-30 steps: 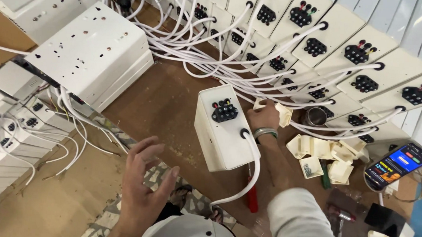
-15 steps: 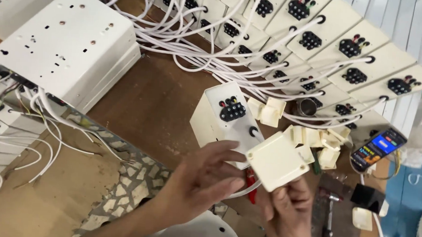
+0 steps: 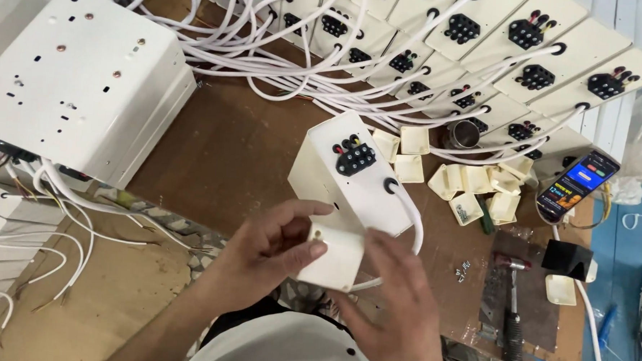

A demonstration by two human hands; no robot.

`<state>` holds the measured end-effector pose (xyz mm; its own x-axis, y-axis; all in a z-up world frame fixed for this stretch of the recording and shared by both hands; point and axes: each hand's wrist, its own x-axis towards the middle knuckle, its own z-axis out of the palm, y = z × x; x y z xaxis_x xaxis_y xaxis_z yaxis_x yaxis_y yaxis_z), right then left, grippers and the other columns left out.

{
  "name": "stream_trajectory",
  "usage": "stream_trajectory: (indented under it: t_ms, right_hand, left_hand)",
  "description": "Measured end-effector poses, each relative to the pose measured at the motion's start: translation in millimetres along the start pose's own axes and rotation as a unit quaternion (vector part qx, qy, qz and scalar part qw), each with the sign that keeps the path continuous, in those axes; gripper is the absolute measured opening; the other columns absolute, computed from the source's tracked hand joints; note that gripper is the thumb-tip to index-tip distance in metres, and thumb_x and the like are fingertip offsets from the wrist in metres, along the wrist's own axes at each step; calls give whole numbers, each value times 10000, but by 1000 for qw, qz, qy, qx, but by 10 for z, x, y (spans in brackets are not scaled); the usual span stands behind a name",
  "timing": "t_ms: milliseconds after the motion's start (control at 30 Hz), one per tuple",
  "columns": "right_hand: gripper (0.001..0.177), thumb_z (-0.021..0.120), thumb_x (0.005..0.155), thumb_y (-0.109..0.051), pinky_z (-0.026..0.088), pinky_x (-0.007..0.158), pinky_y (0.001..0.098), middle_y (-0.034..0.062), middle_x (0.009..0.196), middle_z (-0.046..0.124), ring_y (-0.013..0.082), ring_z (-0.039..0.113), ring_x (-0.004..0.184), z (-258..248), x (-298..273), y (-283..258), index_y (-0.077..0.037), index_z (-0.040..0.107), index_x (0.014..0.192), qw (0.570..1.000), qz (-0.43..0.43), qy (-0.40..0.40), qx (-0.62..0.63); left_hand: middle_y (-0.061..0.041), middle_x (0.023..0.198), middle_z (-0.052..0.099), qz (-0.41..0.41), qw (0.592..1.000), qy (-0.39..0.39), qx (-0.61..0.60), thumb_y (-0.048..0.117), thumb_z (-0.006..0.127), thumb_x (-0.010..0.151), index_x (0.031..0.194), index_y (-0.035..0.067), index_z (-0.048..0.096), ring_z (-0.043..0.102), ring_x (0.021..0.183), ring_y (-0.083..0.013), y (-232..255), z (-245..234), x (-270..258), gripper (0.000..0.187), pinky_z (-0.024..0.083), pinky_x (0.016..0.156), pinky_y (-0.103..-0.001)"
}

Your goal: Assembling and securing components of electrical control boxes using a screwdriver.

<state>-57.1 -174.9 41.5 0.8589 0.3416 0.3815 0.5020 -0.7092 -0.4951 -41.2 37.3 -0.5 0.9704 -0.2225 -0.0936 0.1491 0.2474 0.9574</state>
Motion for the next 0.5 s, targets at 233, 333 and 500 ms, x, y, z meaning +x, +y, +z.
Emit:
stream_trajectory:
  t_ms: [233,333,500]
  right_hand:
    - [759,903,653,-259,562,931,462,97,1253,651,338,681,1120,8,219,-79,-70,603,1324,997,-60,-53,-1]
    - [734,902,656,-302,577,869,451,113,1204,683,329,699,1064,-57,331,-78,-76,629,1299,997,-51,-48,-42]
    - [658,901,758,-354,561,773,460,147,994,714,313,688,935,-76,774,161,6,668,1257,988,7,39,-147]
  left_hand:
    - [52,789,463,8,999,-9,36,142,712,958,1376,29,593,431,686,-37,149,-26,-40,449,408,567,-219]
    - [12,832,547,15,1000,2,6,149,721,960,1412,33,569,502,740,-54,102,-26,2,490,453,609,-226]
    - [-151,1241,681,112,983,41,-143,180,704,988,1422,-25,491,647,1073,-153,-41,-76,78,526,569,884,-284]
